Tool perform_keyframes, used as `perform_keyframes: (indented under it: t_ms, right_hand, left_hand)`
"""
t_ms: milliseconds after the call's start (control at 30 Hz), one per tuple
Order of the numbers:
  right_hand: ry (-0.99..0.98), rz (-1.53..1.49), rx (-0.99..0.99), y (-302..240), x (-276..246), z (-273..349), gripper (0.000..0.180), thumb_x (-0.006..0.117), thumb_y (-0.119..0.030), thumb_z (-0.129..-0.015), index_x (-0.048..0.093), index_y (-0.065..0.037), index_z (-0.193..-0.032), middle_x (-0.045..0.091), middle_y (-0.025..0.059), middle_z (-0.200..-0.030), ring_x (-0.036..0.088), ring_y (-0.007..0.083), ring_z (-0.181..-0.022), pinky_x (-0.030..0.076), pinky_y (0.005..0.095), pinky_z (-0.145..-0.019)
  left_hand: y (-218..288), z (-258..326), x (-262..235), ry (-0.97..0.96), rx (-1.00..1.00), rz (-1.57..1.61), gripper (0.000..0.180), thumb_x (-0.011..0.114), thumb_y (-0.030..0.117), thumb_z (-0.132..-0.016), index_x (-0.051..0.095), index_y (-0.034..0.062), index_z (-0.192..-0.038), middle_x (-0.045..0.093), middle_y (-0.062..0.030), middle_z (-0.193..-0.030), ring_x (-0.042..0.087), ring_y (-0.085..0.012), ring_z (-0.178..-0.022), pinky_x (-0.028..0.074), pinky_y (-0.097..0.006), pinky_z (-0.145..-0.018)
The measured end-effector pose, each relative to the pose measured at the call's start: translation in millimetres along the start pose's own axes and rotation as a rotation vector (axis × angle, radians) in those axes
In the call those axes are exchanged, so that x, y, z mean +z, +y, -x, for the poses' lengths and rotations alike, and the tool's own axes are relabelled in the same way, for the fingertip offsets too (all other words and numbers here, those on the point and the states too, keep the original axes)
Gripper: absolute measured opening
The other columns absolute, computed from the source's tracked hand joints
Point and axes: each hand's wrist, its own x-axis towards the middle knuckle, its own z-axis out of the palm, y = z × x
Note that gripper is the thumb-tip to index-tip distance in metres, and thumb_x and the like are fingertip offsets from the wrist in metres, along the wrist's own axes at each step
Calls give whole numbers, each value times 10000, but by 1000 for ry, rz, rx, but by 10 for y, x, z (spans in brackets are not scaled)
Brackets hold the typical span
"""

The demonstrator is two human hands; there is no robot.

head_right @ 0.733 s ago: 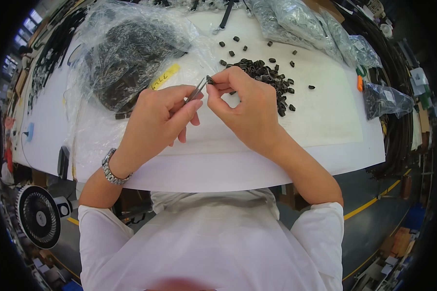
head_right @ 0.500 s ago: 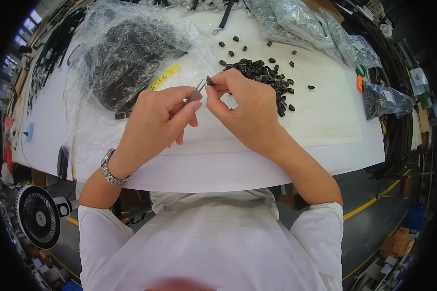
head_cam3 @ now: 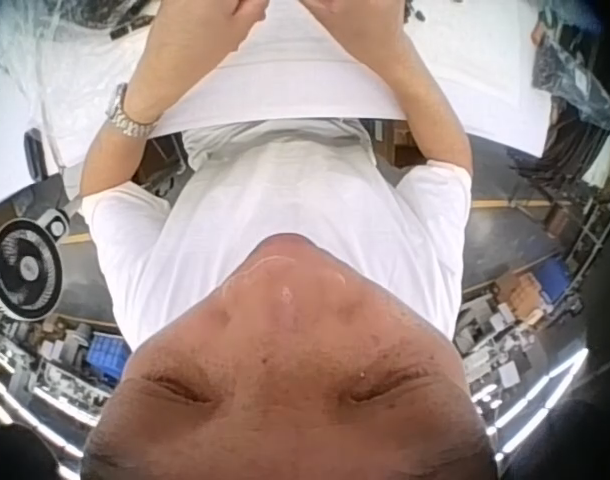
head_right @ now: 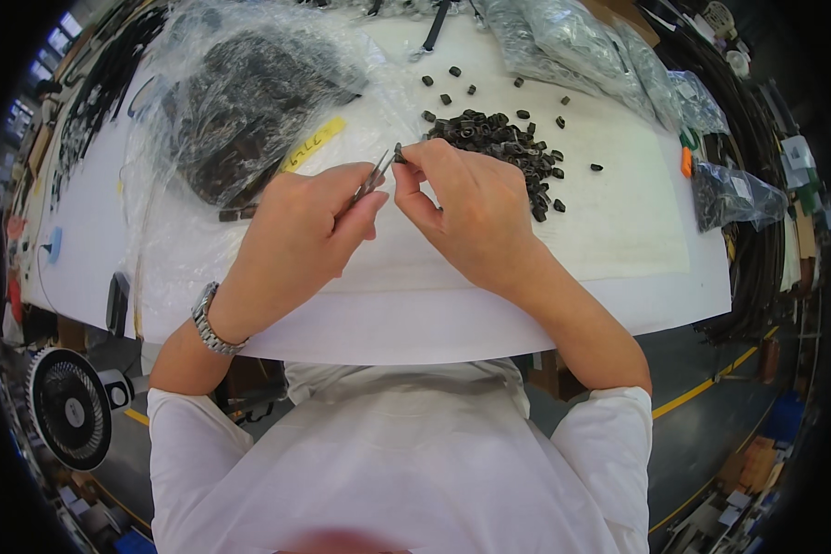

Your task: Assembling small black hardware caps onto pins using tweezers.

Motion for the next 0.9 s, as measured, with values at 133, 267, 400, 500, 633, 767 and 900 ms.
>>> perform_keyframes:
  t_ms: [133, 267, 400, 500, 633, 767, 900]
  right_hand:
    - [-6, -199, 239, 1, 5, 12, 174, 810, -11, -884, 678, -24, -997, 765, 82, -841, 783, 173, -747, 585, 277, -640]
    - [-69, -356, 455, -43, -43, -14, 125, 787, -22, -932, 701, -5, -1020, 790, 81, -889, 801, 143, -832, 590, 251, -693]
    - [-67, -437, 512, -69, -48, -15, 106, 763, -23, -962, 702, 5, -1043, 802, 70, -921, 802, 134, -857, 580, 237, -697]
    - [-84, -493, 553, -99, -54, -3, 106, 761, -20, -963, 699, 7, -1044, 804, 77, -929, 805, 142, -860, 586, 242, -708]
    - [-90, -364, 411, -110, -53, 7, 111, 768, -24, -961, 697, 1, -1044, 804, 92, -934, 809, 160, -860, 600, 260, -726]
    - [-90, -267, 370, -145, -55, 13, 115, 773, -24, -957, 699, -1, -1042, 801, 97, -930, 810, 170, -858, 602, 267, -728]
    - [-78, -288, 366, -141, -48, 6, 117, 775, -17, -952, 699, -3, -1039, 797, 95, -916, 809, 172, -845, 601, 267, -726]
  left_hand:
    - [26, -16, -22, -32, -10, -8, 153, 685, 132, -1012, 667, -3, -942, 704, -112, -689, 668, -271, -530, 500, -371, -541]
    - [20, 8, -19, -9, 14, 16, 151, 692, 129, -1010, 654, 3, -935, 691, -107, -669, 661, -287, -541, 491, -379, -540]
    - [16, 13, -22, 22, 39, 7, 147, 697, 130, -1009, 653, 2, -955, 672, -114, -648, 658, -306, -559, 485, -391, -547]
    - [0, 18, -28, 10, 31, -16, 145, 702, 130, -1008, 655, 1, -963, 668, -122, -650, 661, -316, -568, 482, -401, -549]
    - [-17, 23, -2, 45, 58, -12, 145, 708, 133, -1005, 660, -1, -981, 653, -135, -644, 649, -332, -565, 476, -410, -547]
    - [11, 18, -10, 57, 61, -36, 156, 709, 141, -1006, 671, -9, -1034, 642, -155, -653, 637, -352, -567, 474, -423, -546]
    - [41, 29, 0, 46, 29, -112, 197, 704, 150, -1009, 679, -9, -1123, 644, -166, -664, 653, -353, -584, 490, -426, -554]
